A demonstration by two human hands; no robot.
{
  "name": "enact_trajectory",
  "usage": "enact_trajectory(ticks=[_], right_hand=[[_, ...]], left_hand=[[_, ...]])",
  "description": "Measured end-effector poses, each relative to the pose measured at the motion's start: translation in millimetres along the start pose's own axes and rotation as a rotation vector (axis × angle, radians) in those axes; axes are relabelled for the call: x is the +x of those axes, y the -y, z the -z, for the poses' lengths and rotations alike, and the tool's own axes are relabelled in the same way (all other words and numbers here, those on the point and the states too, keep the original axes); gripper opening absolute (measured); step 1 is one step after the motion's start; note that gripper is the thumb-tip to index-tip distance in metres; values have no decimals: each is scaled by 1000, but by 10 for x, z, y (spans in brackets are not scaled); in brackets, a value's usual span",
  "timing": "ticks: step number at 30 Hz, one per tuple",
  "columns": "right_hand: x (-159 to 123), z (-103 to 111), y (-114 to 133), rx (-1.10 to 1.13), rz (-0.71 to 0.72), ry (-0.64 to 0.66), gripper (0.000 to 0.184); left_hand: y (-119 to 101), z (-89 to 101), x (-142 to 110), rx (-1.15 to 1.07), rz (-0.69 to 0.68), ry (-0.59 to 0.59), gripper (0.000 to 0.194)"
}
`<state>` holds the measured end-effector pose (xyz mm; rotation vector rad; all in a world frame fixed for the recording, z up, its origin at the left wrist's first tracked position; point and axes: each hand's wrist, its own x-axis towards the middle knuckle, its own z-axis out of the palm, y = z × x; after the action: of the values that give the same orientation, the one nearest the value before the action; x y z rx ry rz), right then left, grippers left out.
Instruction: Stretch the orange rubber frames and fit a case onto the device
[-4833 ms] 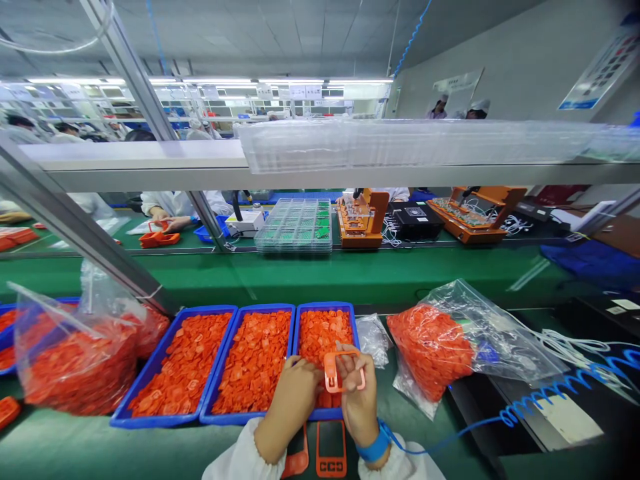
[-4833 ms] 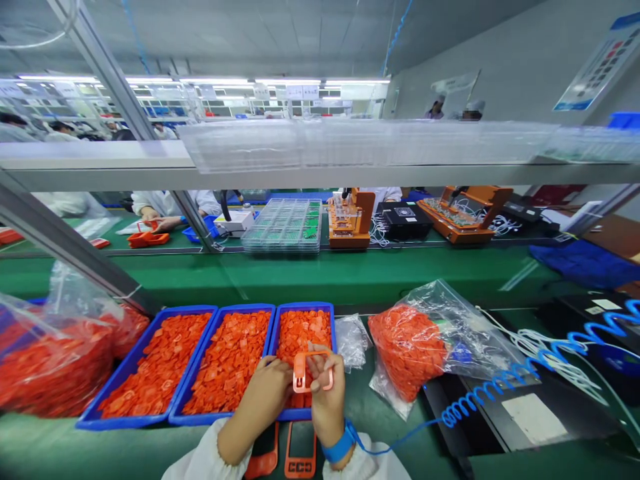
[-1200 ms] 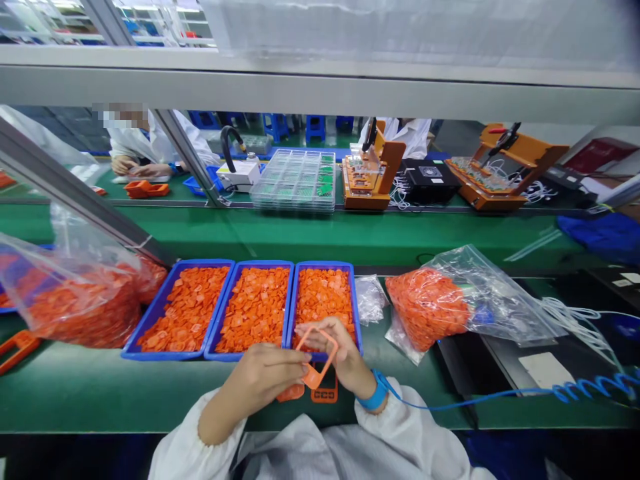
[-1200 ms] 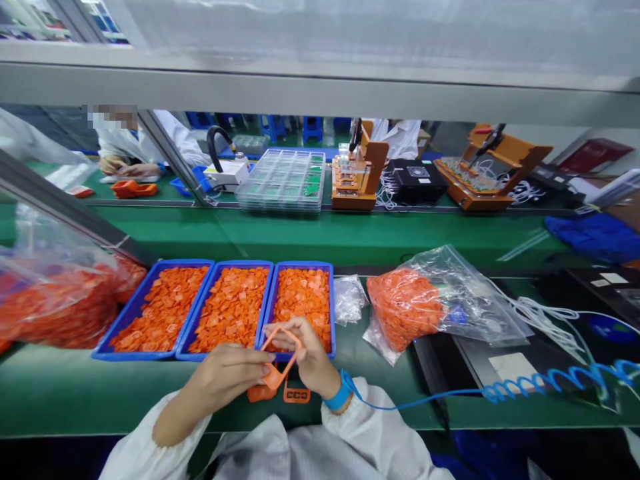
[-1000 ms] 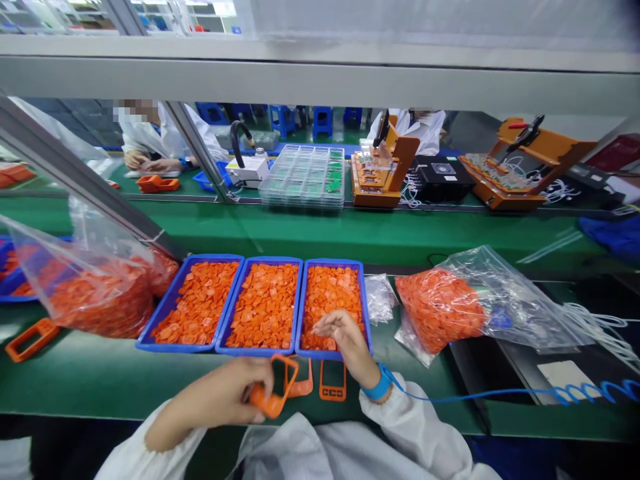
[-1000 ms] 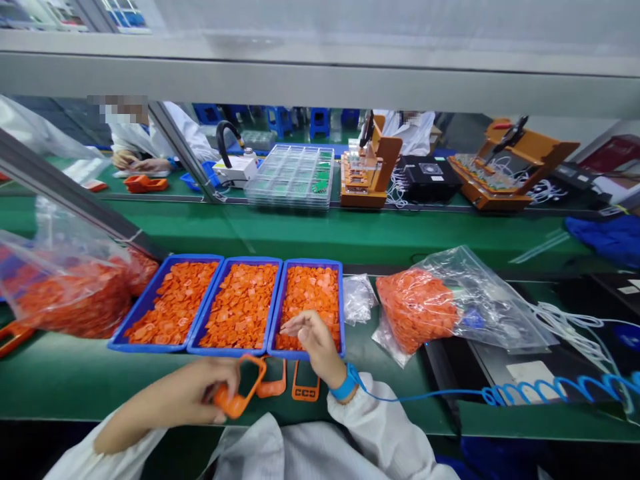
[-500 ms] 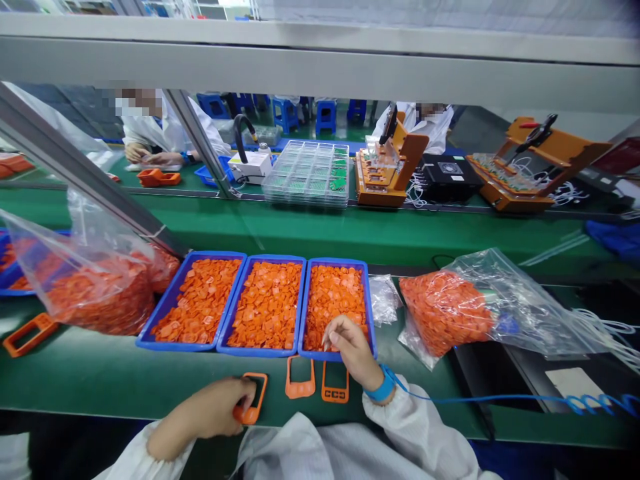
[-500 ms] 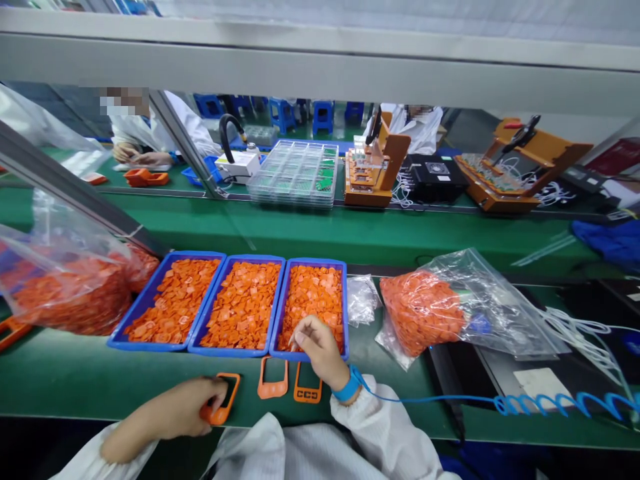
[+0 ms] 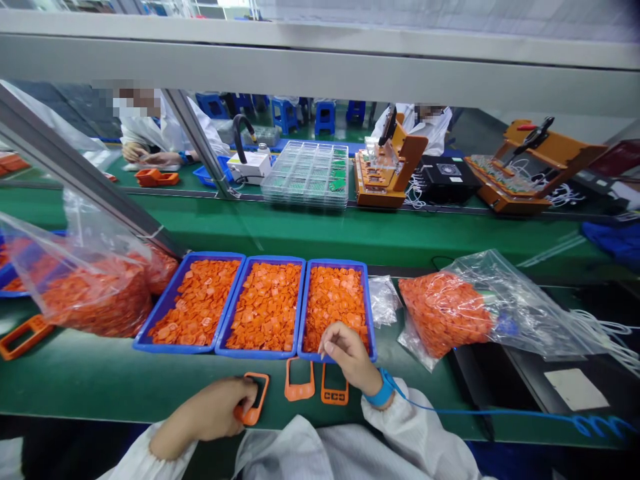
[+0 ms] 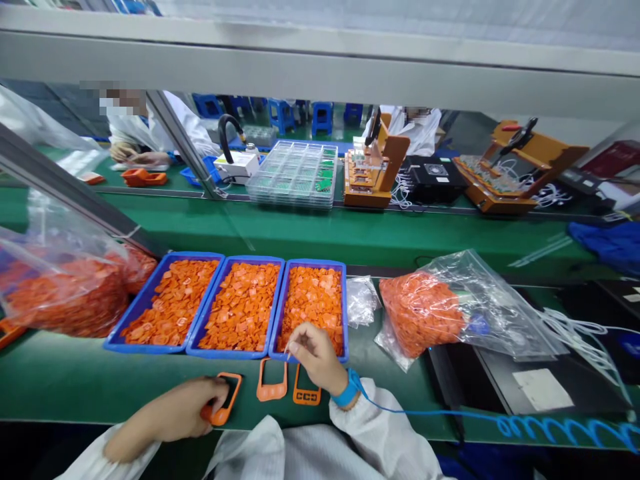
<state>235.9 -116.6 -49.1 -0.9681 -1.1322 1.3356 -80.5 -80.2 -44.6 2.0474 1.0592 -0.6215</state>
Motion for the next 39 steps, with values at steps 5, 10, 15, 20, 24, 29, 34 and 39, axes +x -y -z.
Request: enact_trajectory(ticks=[5, 10, 15, 20, 24, 29, 34, 39], right_hand=[[-12, 1, -12, -16, 2, -3, 27], [-28, 7, -28, -23, 6, -10, 26], [-30, 8, -39, 1, 17, -10, 24], [-25, -5, -42, 52, 35, -19, 17], [-27, -26, -82, 86, 47, -81, 10], [-13, -29, -154, 112, 59, -153, 17], [5, -23, -175, 154, 52, -193, 19], [15, -33, -175, 207, 56, -230, 20]], left_hand=[[-122, 22, -42, 31, -43, -52, 19], [-474, 83, -136, -56, -113, -151, 16], [-732, -47, -73, -37, -115, -285, 8], [-808, -291, 151, 57, -137, -368, 11], [-823, -418, 240, 122, -81, -379, 12], [-989, -492, 277, 149, -244, -453, 14], [-1360, -505, 523, 238, -396, -377, 14], [-1530, -553, 819, 371, -427, -295, 16]])
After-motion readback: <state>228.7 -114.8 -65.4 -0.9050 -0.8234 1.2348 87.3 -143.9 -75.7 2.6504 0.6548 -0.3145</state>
